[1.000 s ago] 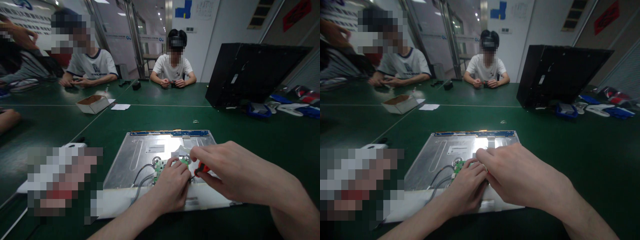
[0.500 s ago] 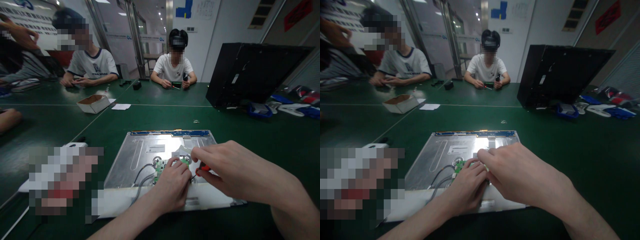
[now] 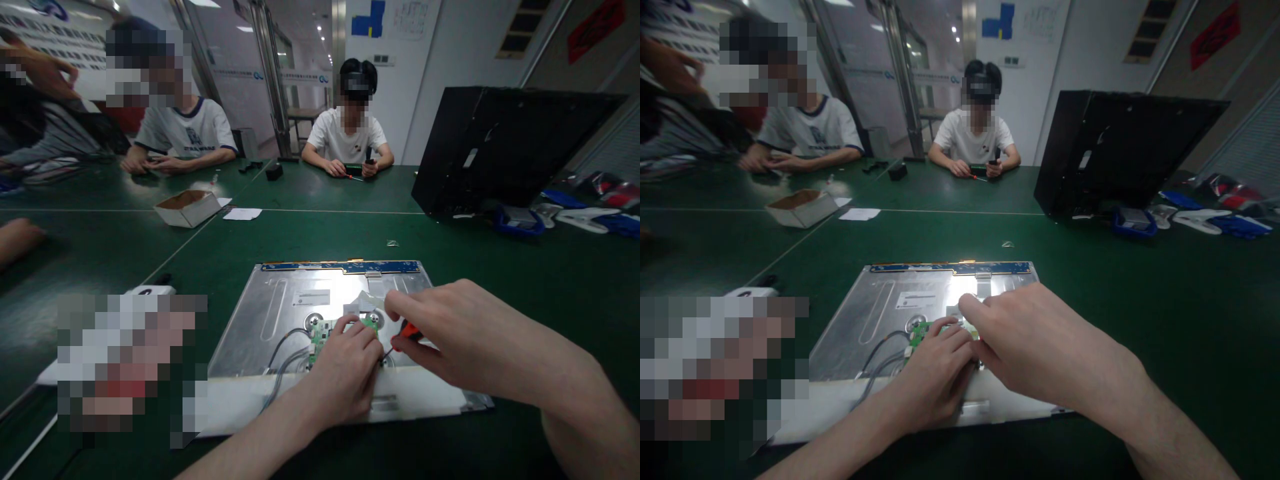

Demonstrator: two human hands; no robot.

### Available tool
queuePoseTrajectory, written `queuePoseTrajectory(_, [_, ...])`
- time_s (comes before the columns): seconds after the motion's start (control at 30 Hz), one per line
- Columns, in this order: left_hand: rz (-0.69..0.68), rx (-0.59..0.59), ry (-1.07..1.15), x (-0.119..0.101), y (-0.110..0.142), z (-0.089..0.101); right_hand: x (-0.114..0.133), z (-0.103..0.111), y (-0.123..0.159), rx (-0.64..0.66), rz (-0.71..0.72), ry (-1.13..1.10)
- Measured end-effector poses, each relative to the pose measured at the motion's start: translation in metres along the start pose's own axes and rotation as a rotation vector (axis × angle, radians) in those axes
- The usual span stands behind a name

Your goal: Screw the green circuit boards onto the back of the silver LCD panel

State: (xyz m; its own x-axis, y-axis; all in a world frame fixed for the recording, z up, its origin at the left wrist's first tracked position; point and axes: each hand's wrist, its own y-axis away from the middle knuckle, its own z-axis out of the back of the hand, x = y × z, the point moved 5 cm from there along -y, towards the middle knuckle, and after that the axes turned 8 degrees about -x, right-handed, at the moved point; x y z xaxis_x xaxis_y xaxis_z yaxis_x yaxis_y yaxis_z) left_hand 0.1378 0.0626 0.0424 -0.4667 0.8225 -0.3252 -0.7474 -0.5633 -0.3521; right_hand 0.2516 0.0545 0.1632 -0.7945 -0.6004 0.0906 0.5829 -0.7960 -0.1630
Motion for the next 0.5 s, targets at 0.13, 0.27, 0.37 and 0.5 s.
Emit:
queuePoseTrajectory(0.13, [0.0,0.001,0.001,-0.0003,-0.0006,0.0009,0.0044,0.003,0.0023,0.023,0.046,-0.105])
queuePoseTrajectory(0.27, [0.006,0.006,0.021,-0.0005,-0.0009,0.0019,0.0076,0.0054,0.0041,0.04,0.063,-0.128])
queuePoseTrajectory(0.37, [0.002,0.013,0.03,-0.0007,-0.0006,0.0015,0.0066,0.0046,0.0027,0.044,0.041,-0.105])
queuePoseTrajectory(0.5, [0.001,0.002,0.018,-0.0005,-0.0003,0.0003,0.0042,0.0019,0.0,0.036,0.026,-0.033])
